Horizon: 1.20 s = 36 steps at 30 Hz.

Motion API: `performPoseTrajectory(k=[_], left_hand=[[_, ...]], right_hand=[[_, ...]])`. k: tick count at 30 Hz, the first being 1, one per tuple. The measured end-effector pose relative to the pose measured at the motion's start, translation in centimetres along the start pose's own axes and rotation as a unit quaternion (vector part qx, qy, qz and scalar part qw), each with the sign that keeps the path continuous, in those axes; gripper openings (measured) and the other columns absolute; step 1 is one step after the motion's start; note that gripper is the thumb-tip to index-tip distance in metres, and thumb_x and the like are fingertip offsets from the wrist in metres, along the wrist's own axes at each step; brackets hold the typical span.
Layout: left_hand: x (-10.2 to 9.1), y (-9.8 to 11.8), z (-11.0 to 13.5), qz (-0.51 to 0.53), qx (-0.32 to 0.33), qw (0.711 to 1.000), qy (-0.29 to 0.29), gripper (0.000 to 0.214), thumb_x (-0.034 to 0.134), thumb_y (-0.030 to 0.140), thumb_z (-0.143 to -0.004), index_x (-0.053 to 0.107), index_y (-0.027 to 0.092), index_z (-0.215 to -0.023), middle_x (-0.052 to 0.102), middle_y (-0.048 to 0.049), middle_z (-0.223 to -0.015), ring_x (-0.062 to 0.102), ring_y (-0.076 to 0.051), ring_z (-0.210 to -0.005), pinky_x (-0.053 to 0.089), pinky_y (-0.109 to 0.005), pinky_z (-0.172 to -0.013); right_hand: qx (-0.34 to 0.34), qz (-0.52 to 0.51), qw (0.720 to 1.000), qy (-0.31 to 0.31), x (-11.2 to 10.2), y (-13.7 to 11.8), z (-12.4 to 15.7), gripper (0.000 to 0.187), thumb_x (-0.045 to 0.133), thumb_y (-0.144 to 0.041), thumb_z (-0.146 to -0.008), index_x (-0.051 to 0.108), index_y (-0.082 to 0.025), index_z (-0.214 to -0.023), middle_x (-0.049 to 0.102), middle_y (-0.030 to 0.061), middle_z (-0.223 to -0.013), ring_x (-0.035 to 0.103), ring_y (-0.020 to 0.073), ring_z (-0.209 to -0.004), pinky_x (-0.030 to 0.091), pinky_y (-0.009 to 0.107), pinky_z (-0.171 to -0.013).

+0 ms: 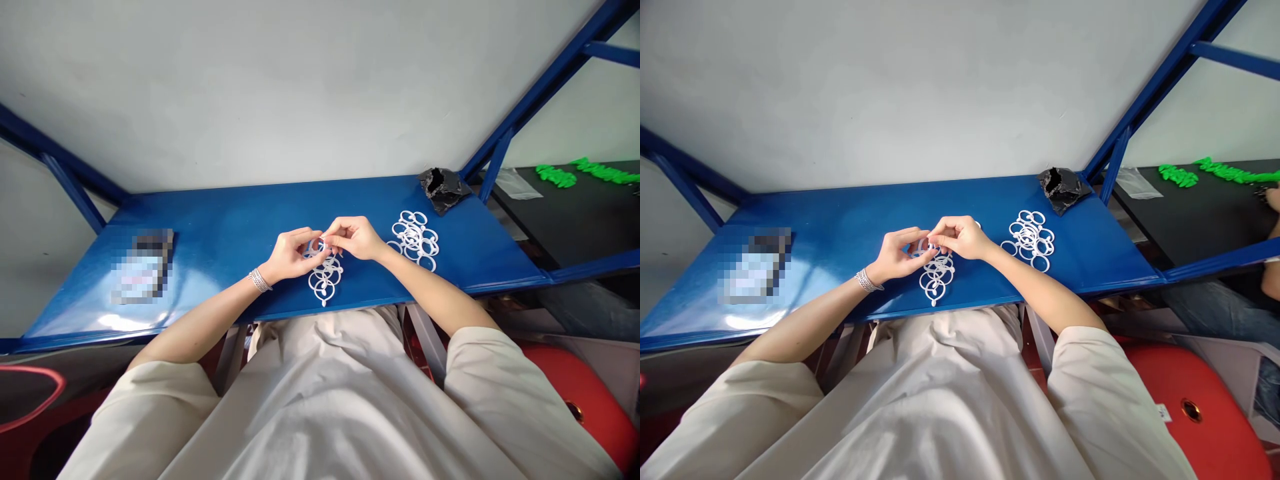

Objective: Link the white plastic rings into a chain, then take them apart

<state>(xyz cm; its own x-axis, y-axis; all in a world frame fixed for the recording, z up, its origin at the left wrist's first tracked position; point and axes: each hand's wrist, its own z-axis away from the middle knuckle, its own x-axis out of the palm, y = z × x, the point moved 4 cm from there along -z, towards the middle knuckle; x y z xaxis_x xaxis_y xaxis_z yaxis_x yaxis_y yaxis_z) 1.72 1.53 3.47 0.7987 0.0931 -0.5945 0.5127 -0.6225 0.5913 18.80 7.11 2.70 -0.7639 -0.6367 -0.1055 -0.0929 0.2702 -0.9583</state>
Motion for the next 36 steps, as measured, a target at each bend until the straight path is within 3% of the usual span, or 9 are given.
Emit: performPoseTrajectory(k=[5,7,10,13,19,21,24,29,36], left_hand=[[0.3,-1.1,-0.1,0.013,-0.065,0.997,0.041,0.033,0.075,0.048,-0.09,0.072,0.017,-0.1,0.066,-0.0002,-0.074,0.054,-0.011,-0.06,0.047,-0.026,-0.061],[0.3,-1.3,-0.1,0.014,-0.073,0.996,0.047,0.031,0.074,0.047,-0.091,0.071,0.017,-0.101,0.068,-0.0012,-0.076,0.057,-0.013,-0.064,0.048,-0.026,-0.063],[0.1,-1.2,-0.2,0.005,-0.056,0.997,0.055,0.027,0.073,0.041,-0.091,0.071,0.018,-0.105,0.069,-0.0032,-0.083,0.06,-0.015,-0.072,0.051,-0.029,-0.069],[0.0,-1.4,-0.2,0.014,-0.063,0.996,0.064,0.024,0.072,0.036,-0.09,0.068,0.019,-0.107,0.068,-0.0047,-0.09,0.06,-0.016,-0.076,0.051,-0.029,-0.069],[0.4,-2.4,0.0,0.106,-0.13,0.983,0.074,0.027,0.074,0.036,-0.087,0.054,0.021,-0.094,0.061,0.0019,-0.078,0.051,-0.009,-0.061,0.043,-0.022,-0.055],[0.4,-2.6,0.0,0.106,-0.143,0.981,0.08,0.029,0.075,0.039,-0.087,0.052,0.021,-0.087,0.06,0.0021,-0.076,0.052,-0.009,-0.061,0.043,-0.022,-0.056],[0.5,-2.7,-0.1,0.076,-0.154,0.982,0.084,0.035,0.073,0.043,-0.091,0.053,0.019,-0.074,0.059,0.0012,-0.068,0.054,-0.011,-0.062,0.042,-0.025,-0.058],[0.2,-2.6,-0.1,0.039,-0.123,0.985,0.115,0.046,0.068,0.046,-0.097,0.053,0.019,-0.063,0.062,-0.0022,-0.072,0.055,-0.014,-0.067,0.045,-0.03,-0.065],[-0.3,-2.2,-0.2,0.012,-0.106,0.988,0.116,0.052,0.062,0.047,-0.103,0.064,0.019,-0.059,0.074,-0.0078,-0.095,0.067,-0.021,-0.095,0.053,-0.042,-0.097]], right_hand=[[-0.012,0.184,0.979,0.086,-4.8,-0.6,-0.7,0.037,0.076,-0.05,-0.093,0.076,-0.019,-0.112,0.076,0.0083,-0.099,0.068,0.0197,-0.079,0.056,0.034,-0.071],[0.019,0.315,0.945,0.086,-6.5,-0.2,-0.8,0.027,0.078,-0.04,-0.091,0.077,-0.018,-0.108,0.075,0.0112,-0.109,0.069,0.0226,-0.087,0.057,0.038,-0.081],[0.116,0.447,0.887,0.023,-7.7,1.0,-0.8,0.036,0.084,-0.036,-0.085,0.077,-0.018,-0.115,0.072,0.0153,-0.117,0.069,0.0292,-0.1,0.056,0.043,-0.089],[0.171,0.467,0.866,-0.049,-7.8,1.6,-0.5,0.049,0.089,-0.04,-0.079,0.075,-0.018,-0.121,0.072,0.0144,-0.115,0.07,0.0307,-0.103,0.057,0.041,-0.087],[0.199,0.441,0.871,-0.091,-8.0,0.9,0.3,0.071,0.098,-0.042,-0.065,0.071,-0.023,-0.128,0.074,0.0104,-0.116,0.07,0.03,-0.106,0.057,0.038,-0.083],[0.187,0.458,0.863,-0.099,-7.9,0.8,0.3,0.056,0.098,-0.035,-0.065,0.077,-0.022,-0.116,0.072,0.0113,-0.115,0.069,0.0301,-0.103,0.055,0.037,-0.082],[0.181,0.474,0.854,-0.114,-7.2,1.1,0.0,0.014,0.086,-0.03,-0.082,0.08,-0.02,-0.089,0.07,0.0126,-0.105,0.066,0.0265,-0.091,0.051,0.036,-0.076],[0.138,0.419,0.894,-0.085,-5.9,0.9,-0.5,0.016,0.073,-0.033,-0.093,0.075,-0.019,-0.084,0.07,0.0094,-0.102,0.063,0.0204,-0.083,0.047,0.033,-0.074],[0.088,0.162,0.982,-0.051,-4.3,0.1,-0.4,0.028,0.07,-0.044,-0.094,0.068,-0.017,-0.101,0.071,0.005,-0.085,0.065,0.0167,-0.072,0.049,0.029,-0.064]])
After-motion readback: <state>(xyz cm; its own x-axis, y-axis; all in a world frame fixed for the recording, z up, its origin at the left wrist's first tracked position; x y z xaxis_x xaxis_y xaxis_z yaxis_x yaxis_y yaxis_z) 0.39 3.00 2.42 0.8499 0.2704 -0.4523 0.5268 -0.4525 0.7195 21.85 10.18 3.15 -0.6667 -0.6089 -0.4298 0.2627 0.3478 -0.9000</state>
